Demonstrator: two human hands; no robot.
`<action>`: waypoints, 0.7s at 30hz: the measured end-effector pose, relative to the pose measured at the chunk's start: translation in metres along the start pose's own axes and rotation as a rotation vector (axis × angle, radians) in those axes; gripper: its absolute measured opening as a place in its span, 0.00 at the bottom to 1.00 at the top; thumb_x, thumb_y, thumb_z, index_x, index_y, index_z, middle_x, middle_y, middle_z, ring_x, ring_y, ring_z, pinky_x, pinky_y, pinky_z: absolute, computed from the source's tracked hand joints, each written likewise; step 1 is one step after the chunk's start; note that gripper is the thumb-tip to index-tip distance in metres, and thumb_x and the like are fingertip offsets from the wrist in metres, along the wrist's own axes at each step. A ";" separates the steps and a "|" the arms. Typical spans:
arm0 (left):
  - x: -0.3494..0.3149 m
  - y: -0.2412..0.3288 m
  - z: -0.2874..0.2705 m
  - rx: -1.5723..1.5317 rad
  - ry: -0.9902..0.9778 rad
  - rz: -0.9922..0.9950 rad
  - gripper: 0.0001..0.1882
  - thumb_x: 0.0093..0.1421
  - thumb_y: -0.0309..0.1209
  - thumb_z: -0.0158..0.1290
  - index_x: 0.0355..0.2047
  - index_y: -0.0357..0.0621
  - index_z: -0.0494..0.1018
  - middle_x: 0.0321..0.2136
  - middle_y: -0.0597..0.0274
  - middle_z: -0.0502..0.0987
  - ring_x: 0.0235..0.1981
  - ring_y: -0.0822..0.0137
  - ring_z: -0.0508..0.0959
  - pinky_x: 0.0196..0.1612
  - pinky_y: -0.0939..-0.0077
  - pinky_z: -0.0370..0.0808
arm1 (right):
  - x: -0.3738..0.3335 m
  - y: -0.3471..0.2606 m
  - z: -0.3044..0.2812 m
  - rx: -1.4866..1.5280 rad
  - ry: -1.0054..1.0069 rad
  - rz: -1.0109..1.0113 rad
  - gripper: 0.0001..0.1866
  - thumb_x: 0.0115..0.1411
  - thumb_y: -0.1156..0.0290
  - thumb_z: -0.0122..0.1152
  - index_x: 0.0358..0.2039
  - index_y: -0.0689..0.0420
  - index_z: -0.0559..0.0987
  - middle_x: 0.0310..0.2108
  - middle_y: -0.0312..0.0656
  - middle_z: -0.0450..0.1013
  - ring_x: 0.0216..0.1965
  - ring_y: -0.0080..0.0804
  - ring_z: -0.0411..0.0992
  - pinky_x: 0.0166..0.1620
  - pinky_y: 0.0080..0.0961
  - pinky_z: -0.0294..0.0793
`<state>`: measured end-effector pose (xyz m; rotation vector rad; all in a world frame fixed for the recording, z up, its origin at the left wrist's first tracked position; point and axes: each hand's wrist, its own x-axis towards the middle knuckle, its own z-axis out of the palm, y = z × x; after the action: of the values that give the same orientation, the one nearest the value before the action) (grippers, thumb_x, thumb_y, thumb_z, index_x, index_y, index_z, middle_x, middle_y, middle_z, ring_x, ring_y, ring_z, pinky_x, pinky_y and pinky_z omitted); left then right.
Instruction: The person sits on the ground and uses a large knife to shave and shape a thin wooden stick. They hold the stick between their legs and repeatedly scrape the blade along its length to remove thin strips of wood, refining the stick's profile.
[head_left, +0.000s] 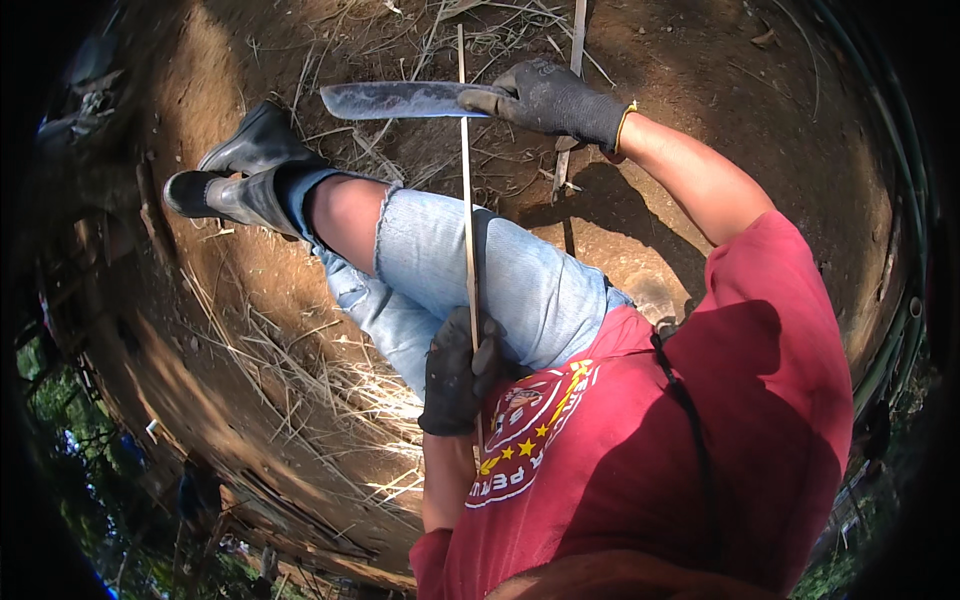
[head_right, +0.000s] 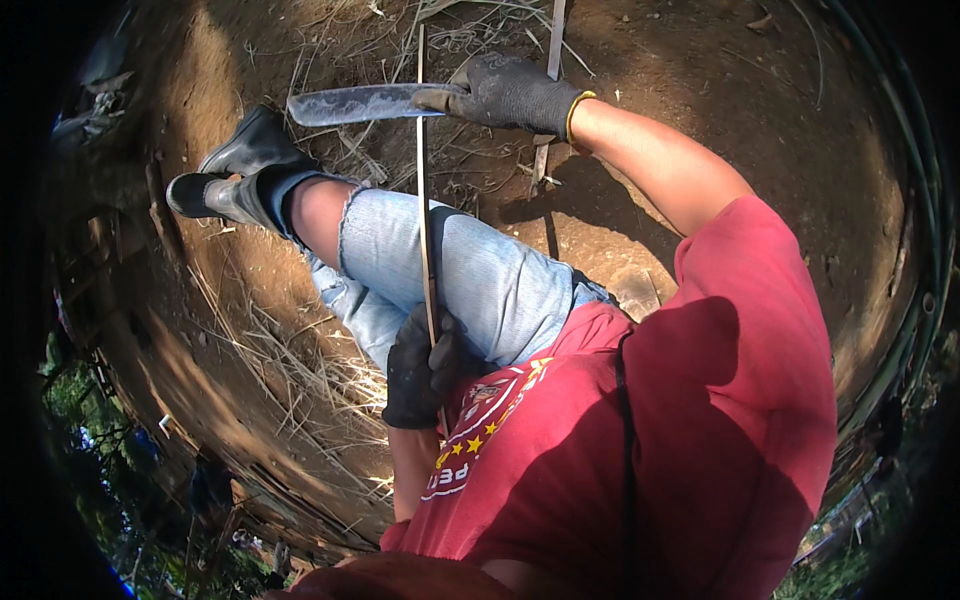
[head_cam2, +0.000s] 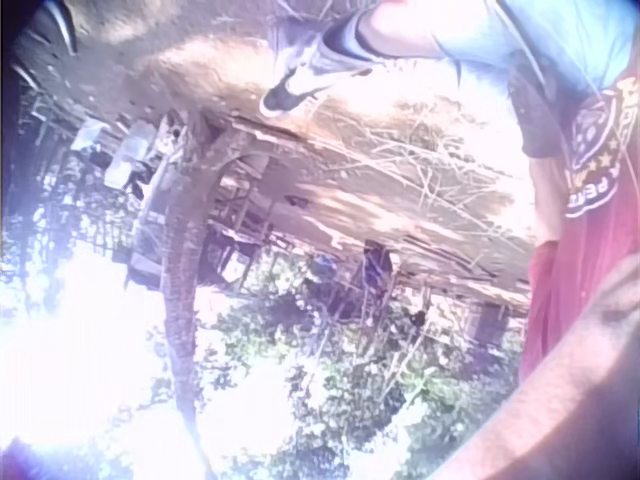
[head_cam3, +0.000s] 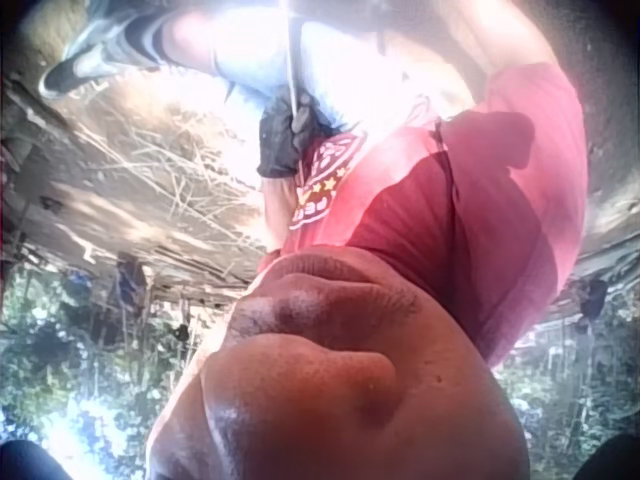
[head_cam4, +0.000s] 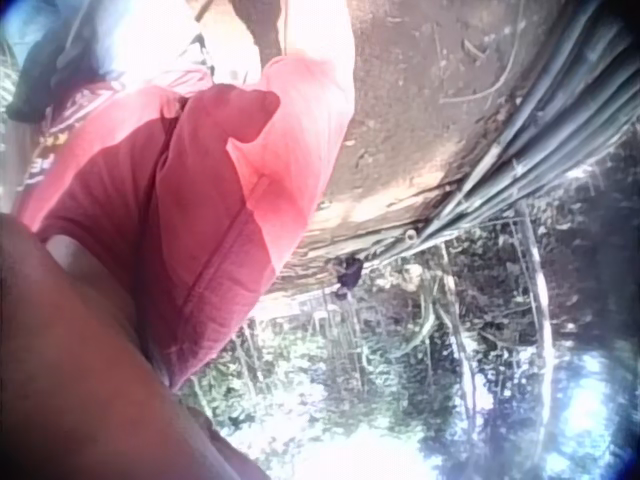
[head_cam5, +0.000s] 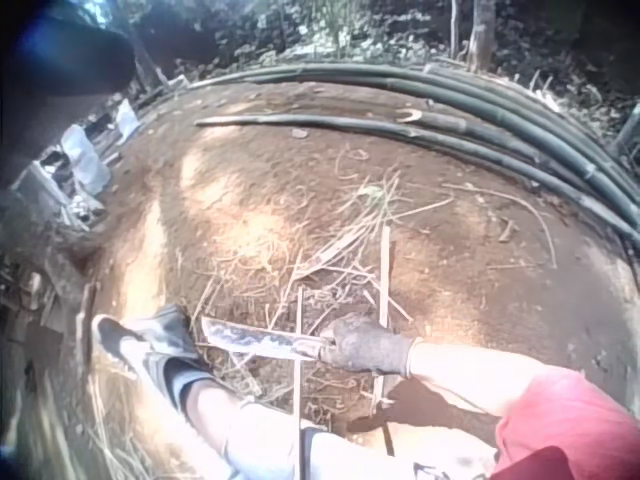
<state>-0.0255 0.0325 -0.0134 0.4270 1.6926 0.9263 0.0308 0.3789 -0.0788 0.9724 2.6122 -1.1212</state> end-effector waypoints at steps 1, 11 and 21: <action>0.002 0.003 0.000 0.053 -0.020 0.030 0.14 0.71 0.38 0.44 0.36 0.40 0.72 0.25 0.61 0.73 0.24 0.67 0.74 0.28 0.73 0.70 | -0.017 -0.001 0.010 -0.013 0.023 -0.025 0.39 0.61 0.29 0.46 0.37 0.54 0.85 0.25 0.49 0.77 0.31 0.43 0.79 0.39 0.43 0.76; -0.001 0.001 0.019 0.289 0.146 0.229 0.14 0.71 0.38 0.45 0.34 0.42 0.72 0.24 0.67 0.72 0.23 0.76 0.71 0.27 0.80 0.67 | 0.029 -0.003 -0.076 0.141 0.100 0.432 0.33 0.62 0.40 0.50 0.50 0.58 0.78 0.40 0.64 0.77 0.43 0.54 0.77 0.46 0.44 0.76; -0.001 0.013 0.024 0.000 0.154 0.048 0.18 0.72 0.44 0.44 0.31 0.44 0.71 0.19 0.72 0.68 0.17 0.81 0.66 0.20 0.84 0.61 | -0.019 0.000 0.019 -0.040 0.165 -0.079 0.39 0.59 0.25 0.45 0.28 0.51 0.85 0.20 0.45 0.75 0.27 0.39 0.78 0.35 0.39 0.75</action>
<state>-0.0047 0.0483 -0.0050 0.4055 1.8288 1.0161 0.0432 0.3559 -0.0858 1.0015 2.8148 -1.0429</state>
